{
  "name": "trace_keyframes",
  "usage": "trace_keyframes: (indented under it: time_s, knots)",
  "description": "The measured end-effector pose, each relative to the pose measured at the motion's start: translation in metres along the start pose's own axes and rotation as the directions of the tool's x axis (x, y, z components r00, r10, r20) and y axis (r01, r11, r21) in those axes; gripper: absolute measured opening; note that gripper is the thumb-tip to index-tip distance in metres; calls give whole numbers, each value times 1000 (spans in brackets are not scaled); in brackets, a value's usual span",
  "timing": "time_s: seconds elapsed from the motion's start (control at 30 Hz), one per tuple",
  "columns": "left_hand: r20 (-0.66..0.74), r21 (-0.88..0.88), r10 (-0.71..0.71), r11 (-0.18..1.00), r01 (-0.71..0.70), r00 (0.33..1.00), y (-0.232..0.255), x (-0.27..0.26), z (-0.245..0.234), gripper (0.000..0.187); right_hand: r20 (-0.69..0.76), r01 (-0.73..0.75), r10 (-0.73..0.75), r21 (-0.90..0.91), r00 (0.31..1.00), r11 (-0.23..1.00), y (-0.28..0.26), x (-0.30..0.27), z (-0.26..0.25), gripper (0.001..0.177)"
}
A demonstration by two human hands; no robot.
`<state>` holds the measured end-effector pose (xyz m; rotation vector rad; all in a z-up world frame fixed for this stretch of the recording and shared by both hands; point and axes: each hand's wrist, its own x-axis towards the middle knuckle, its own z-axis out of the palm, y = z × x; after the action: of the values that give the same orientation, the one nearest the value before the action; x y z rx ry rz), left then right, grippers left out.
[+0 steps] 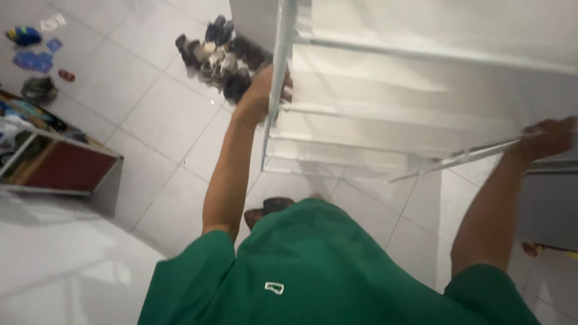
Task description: The person wipes a white metal shelf with a cloth and assembles the structure by connecting vertical poles and fabric shelves by hand.
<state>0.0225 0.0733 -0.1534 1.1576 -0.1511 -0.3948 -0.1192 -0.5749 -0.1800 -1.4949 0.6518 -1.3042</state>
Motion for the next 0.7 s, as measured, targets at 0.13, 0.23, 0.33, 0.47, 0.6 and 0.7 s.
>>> trace_keyframes:
  time_s: [0.13, 0.23, 0.33, 0.47, 0.6, 0.7]
  knots:
    - [-57, 162, 95, 983, -85, 994, -3, -7, 16, 29, 4, -88, 88, -17, 996, 996, 22, -54, 9, 48]
    - [-81, 244, 148, 962, -125, 986, 0, -19, 32, 23, 107, -319, 313, 48, 944, 947, 39, -97, 11, 37]
    - [-120, 417, 178, 902, -113, 977, 8, -32, 44, 26, 224, -550, 558, -101, 799, 829, 57, -148, 4, 36]
    - [-97, 638, 241, 760, -126, 966, 17, -47, 50, 24, 308, -687, 794, -398, 524, 608, 84, -215, -19, 43]
    - [4, 771, 241, 617, -157, 970, 18, -53, 52, 18, 412, -664, 886, -603, 214, 441, 102, -235, -47, 53]
    - [133, 870, 258, 431, -237, 957, 21, -56, 40, 19, 505, -655, 822, -532, 263, 537, 80, -228, -82, 53]
